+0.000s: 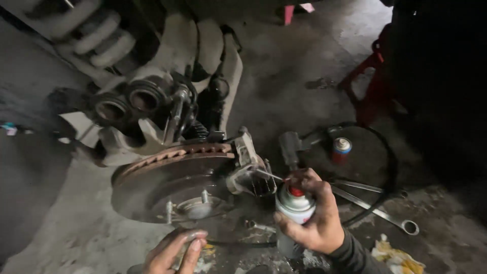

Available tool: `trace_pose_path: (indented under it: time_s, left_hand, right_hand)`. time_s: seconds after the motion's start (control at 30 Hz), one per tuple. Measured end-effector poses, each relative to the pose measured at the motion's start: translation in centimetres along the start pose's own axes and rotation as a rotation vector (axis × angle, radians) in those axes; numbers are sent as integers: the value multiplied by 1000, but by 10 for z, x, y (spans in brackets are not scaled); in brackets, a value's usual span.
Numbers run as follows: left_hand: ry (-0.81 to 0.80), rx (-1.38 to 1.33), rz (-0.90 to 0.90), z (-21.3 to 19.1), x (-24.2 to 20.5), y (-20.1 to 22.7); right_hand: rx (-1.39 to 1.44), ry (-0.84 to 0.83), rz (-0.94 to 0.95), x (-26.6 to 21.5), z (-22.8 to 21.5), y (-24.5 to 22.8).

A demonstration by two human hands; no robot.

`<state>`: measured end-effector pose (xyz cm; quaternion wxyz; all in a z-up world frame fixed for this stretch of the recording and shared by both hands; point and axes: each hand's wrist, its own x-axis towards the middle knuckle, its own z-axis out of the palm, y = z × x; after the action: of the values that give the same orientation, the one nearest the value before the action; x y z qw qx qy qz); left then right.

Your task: Cleaning and lubricating brake components and preparing to install new brake pads.

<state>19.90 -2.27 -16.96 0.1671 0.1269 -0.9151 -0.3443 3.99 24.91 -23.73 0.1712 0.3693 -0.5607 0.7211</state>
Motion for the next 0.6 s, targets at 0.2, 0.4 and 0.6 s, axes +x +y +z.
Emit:
trace_pose_path:
  time_s: [0.2, 0.4, 0.6]
  left_hand:
    - [17, 79, -213, 7, 7, 74]
    - [-210, 337, -411, 44, 32, 126]
    - [-452, 164, -490, 79, 47, -41]
  right_hand:
    - [129, 5, 67, -1, -21, -1]
    - [298, -114, 507, 11, -95, 34]
    - [242, -152, 393, 68, -151, 73]
